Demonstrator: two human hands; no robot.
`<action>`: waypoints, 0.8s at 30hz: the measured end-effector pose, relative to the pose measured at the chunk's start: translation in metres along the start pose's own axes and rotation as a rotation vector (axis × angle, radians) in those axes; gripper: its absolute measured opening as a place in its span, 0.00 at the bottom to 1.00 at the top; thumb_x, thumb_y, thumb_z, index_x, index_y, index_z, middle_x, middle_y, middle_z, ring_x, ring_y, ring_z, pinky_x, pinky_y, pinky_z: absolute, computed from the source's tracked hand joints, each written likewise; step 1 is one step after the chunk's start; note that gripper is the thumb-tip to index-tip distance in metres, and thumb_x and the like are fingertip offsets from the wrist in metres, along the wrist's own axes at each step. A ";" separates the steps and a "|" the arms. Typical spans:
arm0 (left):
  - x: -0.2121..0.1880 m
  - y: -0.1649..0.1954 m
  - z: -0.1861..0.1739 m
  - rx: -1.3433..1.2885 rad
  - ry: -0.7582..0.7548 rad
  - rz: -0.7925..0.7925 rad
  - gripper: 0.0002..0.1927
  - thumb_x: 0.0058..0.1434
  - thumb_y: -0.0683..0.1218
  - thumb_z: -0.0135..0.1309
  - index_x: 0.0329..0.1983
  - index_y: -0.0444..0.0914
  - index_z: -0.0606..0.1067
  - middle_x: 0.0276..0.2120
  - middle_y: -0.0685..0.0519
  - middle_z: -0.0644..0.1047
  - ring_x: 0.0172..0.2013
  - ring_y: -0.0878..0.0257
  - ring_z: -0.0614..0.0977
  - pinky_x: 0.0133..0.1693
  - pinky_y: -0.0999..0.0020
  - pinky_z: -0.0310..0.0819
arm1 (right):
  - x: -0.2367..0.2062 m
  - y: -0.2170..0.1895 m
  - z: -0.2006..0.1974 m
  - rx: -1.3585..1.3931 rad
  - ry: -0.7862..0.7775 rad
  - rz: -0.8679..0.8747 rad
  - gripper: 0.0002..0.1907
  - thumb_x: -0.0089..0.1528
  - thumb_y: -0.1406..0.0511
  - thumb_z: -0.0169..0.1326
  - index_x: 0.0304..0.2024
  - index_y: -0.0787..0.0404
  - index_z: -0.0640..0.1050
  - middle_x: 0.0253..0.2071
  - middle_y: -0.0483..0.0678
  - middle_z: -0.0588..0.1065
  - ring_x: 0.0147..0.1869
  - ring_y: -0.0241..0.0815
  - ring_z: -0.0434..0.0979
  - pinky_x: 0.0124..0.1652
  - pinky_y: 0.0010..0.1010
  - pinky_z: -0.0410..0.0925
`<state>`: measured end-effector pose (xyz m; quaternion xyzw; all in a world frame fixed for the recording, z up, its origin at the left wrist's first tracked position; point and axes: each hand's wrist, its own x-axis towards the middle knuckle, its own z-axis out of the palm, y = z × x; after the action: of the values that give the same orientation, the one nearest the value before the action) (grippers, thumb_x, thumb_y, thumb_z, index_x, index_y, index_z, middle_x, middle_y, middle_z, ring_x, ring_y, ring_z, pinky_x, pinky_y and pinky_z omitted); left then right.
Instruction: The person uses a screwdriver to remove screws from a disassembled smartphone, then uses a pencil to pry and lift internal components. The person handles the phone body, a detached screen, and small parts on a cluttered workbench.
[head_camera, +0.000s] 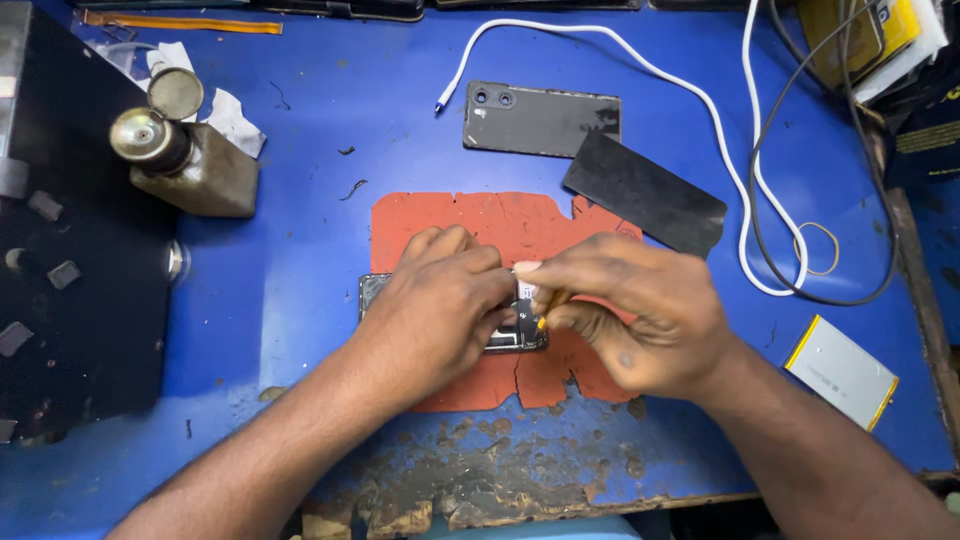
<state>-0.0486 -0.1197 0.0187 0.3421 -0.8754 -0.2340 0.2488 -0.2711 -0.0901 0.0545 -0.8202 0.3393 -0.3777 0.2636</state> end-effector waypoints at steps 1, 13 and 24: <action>0.000 0.000 0.001 -0.005 0.003 -0.006 0.07 0.52 0.41 0.63 0.35 0.37 0.79 0.33 0.51 0.76 0.43 0.51 0.75 0.50 0.52 0.65 | 0.000 0.000 0.001 0.008 -0.026 0.007 0.21 0.59 0.75 0.64 0.55 0.63 0.78 0.40 0.48 0.80 0.42 0.36 0.84 0.42 0.24 0.78; -0.001 0.000 0.001 0.010 0.002 -0.003 0.08 0.51 0.41 0.62 0.35 0.37 0.79 0.34 0.51 0.77 0.43 0.51 0.75 0.51 0.52 0.65 | -0.001 0.004 0.006 -0.011 -0.065 0.002 0.19 0.57 0.76 0.64 0.51 0.60 0.79 0.40 0.47 0.80 0.42 0.38 0.84 0.40 0.25 0.76; 0.000 0.000 -0.001 0.038 -0.004 0.015 0.06 0.49 0.41 0.59 0.31 0.37 0.78 0.33 0.50 0.76 0.43 0.49 0.75 0.51 0.52 0.66 | -0.006 -0.004 0.010 0.277 -0.167 0.026 0.27 0.52 0.83 0.60 0.49 0.55 0.84 0.38 0.43 0.74 0.40 0.33 0.81 0.39 0.23 0.77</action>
<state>-0.0482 -0.1202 0.0190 0.3399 -0.8827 -0.2160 0.2420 -0.2647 -0.0810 0.0485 -0.8001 0.2713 -0.3479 0.4065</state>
